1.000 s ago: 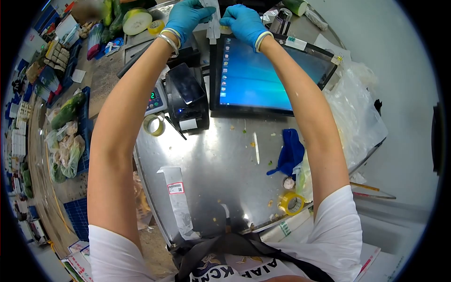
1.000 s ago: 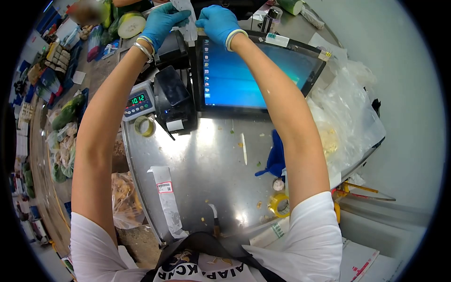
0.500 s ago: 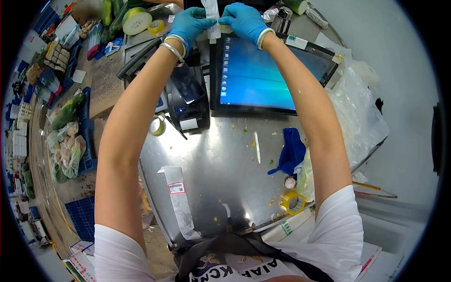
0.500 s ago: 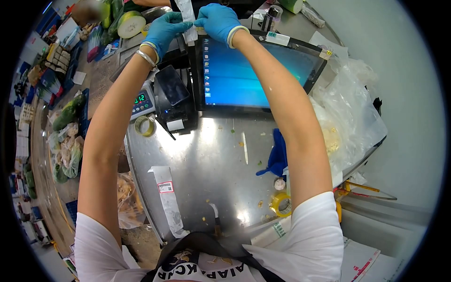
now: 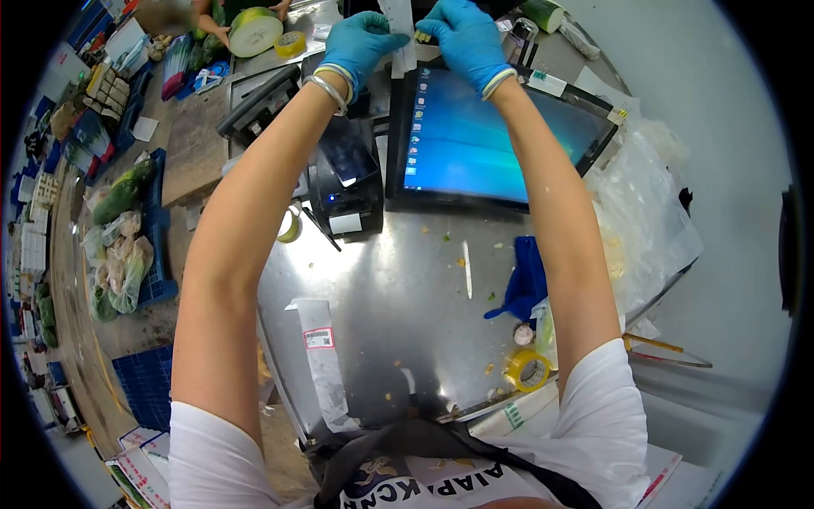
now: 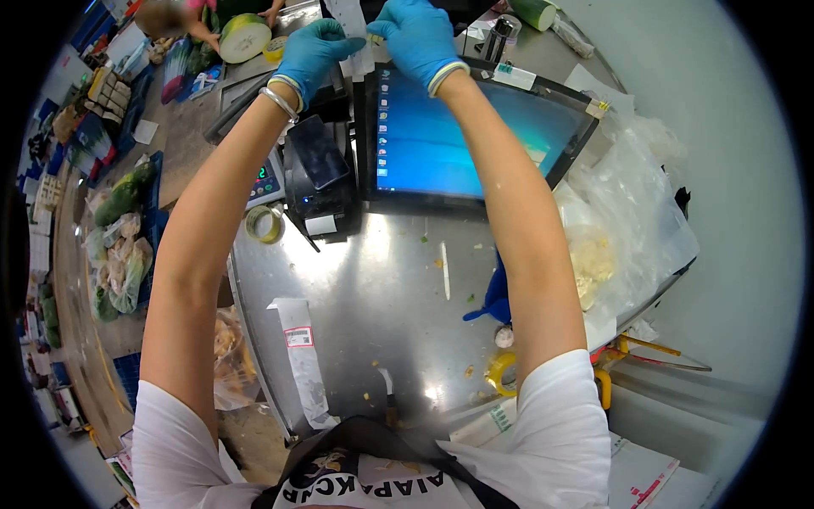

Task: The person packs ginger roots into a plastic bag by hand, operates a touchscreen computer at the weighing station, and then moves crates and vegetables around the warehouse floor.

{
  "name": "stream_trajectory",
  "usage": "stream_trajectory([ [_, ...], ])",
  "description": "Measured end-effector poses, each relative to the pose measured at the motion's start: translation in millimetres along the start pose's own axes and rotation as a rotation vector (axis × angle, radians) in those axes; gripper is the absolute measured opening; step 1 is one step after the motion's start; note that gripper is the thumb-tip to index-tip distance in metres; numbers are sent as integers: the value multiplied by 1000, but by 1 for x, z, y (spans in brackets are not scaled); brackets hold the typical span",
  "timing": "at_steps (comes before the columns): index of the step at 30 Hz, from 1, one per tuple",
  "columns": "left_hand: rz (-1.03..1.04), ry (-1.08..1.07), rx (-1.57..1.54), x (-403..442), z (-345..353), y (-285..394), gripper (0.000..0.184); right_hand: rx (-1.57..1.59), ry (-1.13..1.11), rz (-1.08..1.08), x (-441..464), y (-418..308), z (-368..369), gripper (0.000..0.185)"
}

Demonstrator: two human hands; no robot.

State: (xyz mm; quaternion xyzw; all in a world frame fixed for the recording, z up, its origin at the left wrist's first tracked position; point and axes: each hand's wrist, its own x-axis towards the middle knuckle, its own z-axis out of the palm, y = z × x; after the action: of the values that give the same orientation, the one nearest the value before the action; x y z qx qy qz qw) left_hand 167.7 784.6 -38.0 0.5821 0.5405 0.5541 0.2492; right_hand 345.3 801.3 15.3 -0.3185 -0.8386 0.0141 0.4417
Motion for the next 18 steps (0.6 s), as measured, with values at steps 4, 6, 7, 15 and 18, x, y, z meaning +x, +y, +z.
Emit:
stream_trajectory([
  [4, -116, -40, -33, -6, -3, 15, 16, -82, 30, 7, -11, 16, 23, 19],
  [6, -165, -35, -45, -8, -3, 19, 17, -172, 39, -26, -12, 14, 27, 17],
  [7, -169, -29, -64, -7, -3, 17, 17, -242, 32, -27, -12, 10, 27, 18],
  [15, -225, -6, -136, -16, -4, 29, 19, -316, 41, -11, -11, 6, 22, 20],
  [18, -208, 4, -142, -15, -3, 28, 19, -272, -15, -6, -12, 6, 28, 19],
])
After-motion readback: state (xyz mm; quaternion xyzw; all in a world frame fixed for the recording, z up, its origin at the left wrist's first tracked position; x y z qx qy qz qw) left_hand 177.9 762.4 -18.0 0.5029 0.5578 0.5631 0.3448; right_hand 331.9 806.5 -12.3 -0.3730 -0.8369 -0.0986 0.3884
